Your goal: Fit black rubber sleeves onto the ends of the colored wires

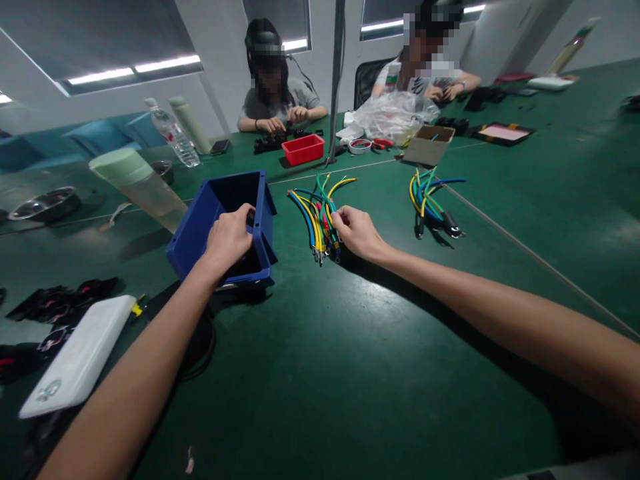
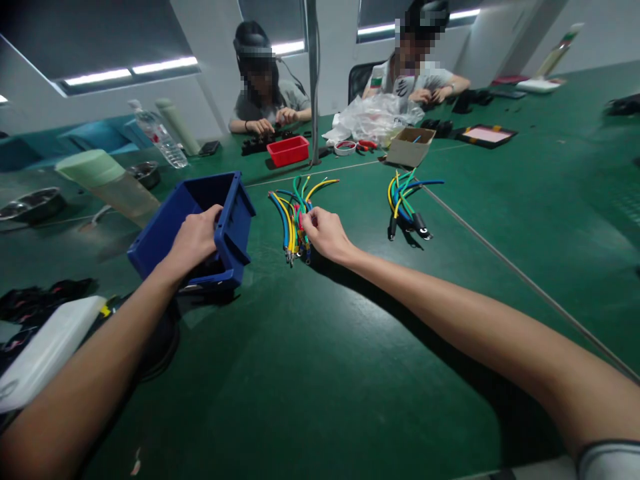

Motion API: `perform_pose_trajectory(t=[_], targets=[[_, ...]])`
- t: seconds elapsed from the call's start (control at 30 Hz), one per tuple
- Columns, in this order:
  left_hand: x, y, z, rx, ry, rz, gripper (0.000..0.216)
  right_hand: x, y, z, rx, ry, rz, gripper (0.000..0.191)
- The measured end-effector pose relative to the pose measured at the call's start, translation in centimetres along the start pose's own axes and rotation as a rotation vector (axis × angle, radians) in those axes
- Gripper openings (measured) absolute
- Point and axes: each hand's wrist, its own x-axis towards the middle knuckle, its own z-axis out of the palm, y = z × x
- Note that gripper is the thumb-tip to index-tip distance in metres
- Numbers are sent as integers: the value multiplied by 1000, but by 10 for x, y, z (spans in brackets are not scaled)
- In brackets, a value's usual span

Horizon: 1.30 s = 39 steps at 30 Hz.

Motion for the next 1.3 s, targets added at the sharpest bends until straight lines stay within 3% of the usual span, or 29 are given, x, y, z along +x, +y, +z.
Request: perform_pose_trajectory(t=[0.17,0.3,0.43,0.57,0.8,0.93,1.07,1.13,1.2,1.3], targets=[[6,-4,-4,-218,58,-31,36,2,6,3,123,29,73,32],[10,-2,-6,-735,122,-250,40,7,15,7,274,4,115,31],[12,5,-11,-1108,203,-330,25,9,18,10,351,-4,103,28],[9,12,-17,-1195,326,-301,15,9,19,13,432,2,91,26],[-14,39,-38,-1115,533,-55,19,9,21,13,515,-42,94,25],[-50,78,-32,-1086,457,61,15,8,21,13,494,16,118,25],[-89,108,18,-1050,197,67,12,8,21,12,450,67,123,25],[-98,113,44,-1080,71,-6,15,7,21,12,427,78,111,25],[-100,111,62,-1140,22,-86,21,7,21,11,416,82,101,24],[-95,106,71,-1204,10,-159,30,6,20,10,401,97,92,22]])
